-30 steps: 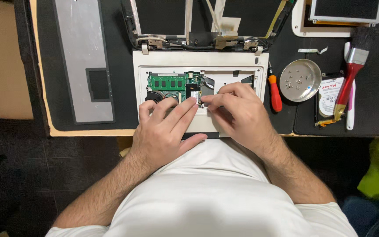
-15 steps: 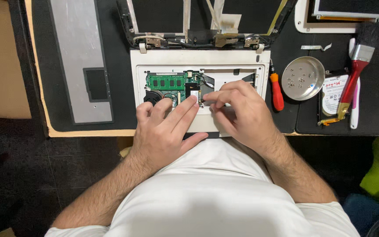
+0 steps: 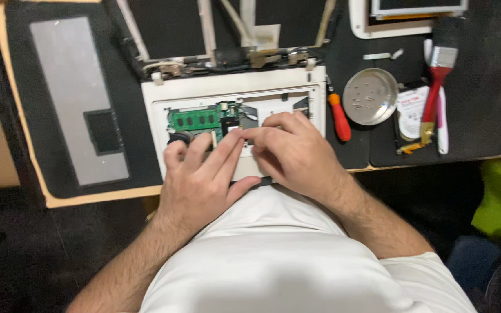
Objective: The person places a white plastic laptop chassis over the exposed motherboard and aligns it. They then use a screwdriver to secure the hard drive into the chassis, tightening several screws to fasten it in place.
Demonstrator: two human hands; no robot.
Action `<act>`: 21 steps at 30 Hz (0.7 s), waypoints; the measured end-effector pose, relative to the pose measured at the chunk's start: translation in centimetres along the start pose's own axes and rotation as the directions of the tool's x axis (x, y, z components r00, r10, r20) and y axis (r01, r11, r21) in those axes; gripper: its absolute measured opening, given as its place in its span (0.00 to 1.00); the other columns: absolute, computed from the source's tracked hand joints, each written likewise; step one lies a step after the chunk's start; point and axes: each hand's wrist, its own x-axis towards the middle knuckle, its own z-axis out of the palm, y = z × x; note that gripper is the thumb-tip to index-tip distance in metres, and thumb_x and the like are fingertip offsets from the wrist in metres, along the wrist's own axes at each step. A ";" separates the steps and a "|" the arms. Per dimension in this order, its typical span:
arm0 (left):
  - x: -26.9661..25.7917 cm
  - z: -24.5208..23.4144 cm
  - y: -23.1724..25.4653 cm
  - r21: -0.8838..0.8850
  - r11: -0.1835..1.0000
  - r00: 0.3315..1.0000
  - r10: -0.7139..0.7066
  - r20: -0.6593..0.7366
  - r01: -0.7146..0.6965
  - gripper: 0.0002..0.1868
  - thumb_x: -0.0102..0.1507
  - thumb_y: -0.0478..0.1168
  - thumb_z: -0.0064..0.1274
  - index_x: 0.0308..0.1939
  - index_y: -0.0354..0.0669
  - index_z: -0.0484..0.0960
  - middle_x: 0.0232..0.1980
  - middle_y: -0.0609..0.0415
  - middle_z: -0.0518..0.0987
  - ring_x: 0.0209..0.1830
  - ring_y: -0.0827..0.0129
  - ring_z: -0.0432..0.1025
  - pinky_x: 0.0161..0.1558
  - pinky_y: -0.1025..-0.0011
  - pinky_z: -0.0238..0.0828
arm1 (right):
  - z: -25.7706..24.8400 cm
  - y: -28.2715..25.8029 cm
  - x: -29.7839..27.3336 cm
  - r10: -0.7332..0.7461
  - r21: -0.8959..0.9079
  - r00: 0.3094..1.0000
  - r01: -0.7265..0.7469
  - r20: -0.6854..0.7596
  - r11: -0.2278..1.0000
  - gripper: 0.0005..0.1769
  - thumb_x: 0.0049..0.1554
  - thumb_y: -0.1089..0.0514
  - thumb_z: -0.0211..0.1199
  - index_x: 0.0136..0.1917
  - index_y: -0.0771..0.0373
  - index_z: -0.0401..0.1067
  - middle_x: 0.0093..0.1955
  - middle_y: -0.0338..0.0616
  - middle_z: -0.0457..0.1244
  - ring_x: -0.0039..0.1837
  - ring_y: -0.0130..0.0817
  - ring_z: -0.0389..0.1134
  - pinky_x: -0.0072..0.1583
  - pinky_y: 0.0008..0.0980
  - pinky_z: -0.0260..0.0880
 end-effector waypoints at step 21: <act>-0.2 0.9 0.2 0.015 0.999 0.999 -0.052 -0.012 0.053 0.33 0.79 0.72 0.60 0.69 0.51 0.93 0.72 0.62 0.90 0.63 0.57 0.77 0.59 0.52 0.63 | -5.6 1.4 -8.8 0.532 -0.175 0.794 -0.592 -0.295 0.787 0.15 0.63 0.66 0.88 0.60 0.62 0.86 0.48 0.43 0.73 0.41 0.36 0.79 0.42 0.33 0.81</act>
